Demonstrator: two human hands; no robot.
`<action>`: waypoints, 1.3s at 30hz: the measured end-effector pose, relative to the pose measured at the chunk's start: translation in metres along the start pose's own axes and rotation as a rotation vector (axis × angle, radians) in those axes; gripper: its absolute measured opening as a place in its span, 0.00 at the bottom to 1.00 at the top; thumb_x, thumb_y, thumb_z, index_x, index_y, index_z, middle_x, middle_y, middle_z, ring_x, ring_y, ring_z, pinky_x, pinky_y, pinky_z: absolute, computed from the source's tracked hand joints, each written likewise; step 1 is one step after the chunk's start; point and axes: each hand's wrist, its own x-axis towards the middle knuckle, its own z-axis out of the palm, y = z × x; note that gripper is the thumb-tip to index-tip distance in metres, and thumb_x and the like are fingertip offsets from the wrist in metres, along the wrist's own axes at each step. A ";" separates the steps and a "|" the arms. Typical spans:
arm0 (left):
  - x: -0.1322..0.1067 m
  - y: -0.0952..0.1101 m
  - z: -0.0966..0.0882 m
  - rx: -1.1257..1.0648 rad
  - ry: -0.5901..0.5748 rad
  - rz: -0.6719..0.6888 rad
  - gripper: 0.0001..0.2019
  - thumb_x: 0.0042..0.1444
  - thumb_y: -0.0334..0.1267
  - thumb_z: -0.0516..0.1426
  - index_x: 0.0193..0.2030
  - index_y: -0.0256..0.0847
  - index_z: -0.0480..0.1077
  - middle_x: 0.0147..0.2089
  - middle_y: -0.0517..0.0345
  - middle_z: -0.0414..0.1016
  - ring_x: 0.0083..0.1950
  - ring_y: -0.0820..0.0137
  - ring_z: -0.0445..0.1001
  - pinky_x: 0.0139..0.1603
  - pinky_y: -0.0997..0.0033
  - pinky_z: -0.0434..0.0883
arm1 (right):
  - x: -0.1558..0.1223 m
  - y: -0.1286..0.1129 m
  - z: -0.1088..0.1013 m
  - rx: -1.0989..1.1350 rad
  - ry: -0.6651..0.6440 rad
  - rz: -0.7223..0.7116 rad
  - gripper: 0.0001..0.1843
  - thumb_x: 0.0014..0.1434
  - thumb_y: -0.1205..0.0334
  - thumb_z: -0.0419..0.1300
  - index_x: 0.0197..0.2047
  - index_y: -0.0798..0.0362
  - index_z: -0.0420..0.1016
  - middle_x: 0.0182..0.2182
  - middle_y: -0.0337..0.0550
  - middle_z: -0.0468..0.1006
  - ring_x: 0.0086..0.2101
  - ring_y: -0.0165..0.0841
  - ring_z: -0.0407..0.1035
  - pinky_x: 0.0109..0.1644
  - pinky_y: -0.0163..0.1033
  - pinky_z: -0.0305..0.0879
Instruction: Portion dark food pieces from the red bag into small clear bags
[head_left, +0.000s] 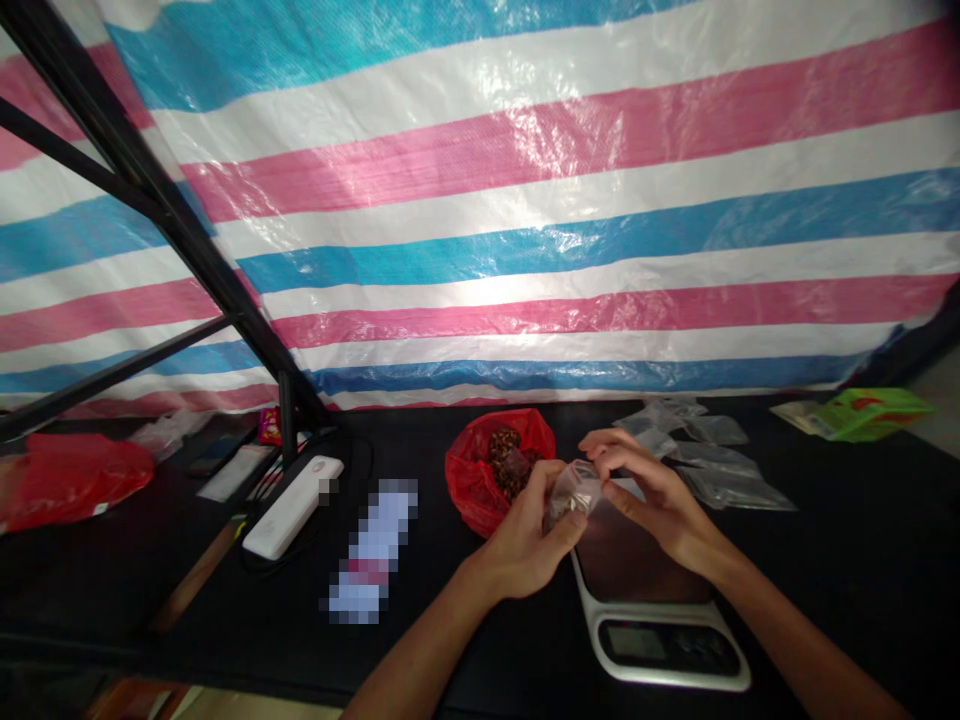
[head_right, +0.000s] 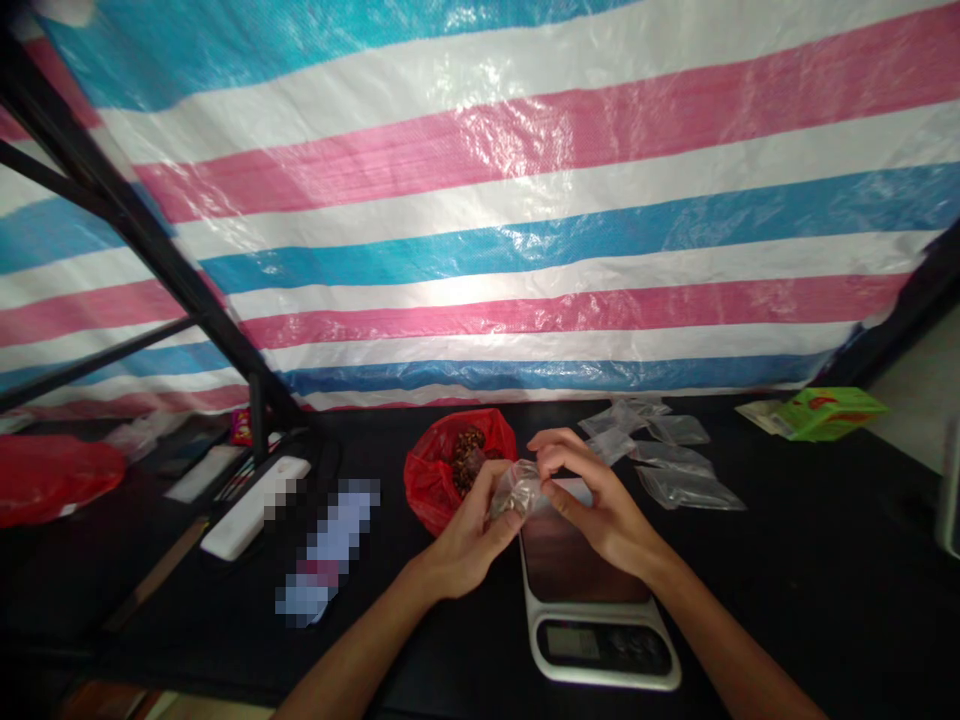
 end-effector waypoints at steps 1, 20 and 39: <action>0.000 -0.002 0.000 0.047 0.055 0.050 0.26 0.71 0.59 0.51 0.65 0.43 0.59 0.59 0.46 0.66 0.59 0.59 0.70 0.60 0.57 0.71 | 0.000 0.001 -0.002 0.048 0.004 0.032 0.08 0.71 0.53 0.61 0.41 0.46 0.76 0.48 0.47 0.75 0.52 0.44 0.71 0.57 0.48 0.69; -0.002 -0.010 -0.015 0.506 0.390 0.164 0.16 0.73 0.38 0.50 0.65 0.48 0.63 0.60 0.46 0.58 0.60 0.60 0.68 0.63 0.55 0.69 | 0.005 0.021 -0.032 -0.293 0.130 0.225 0.21 0.72 0.42 0.56 0.42 0.48 0.82 0.41 0.45 0.84 0.44 0.43 0.77 0.48 0.45 0.70; 0.003 -0.009 -0.015 0.581 0.552 0.184 0.15 0.70 0.30 0.52 0.60 0.47 0.67 0.57 0.50 0.59 0.53 0.66 0.72 0.58 0.60 0.73 | 0.001 0.022 -0.028 -0.418 -0.090 0.147 0.14 0.73 0.59 0.53 0.45 0.45 0.81 0.42 0.44 0.81 0.46 0.44 0.75 0.54 0.50 0.67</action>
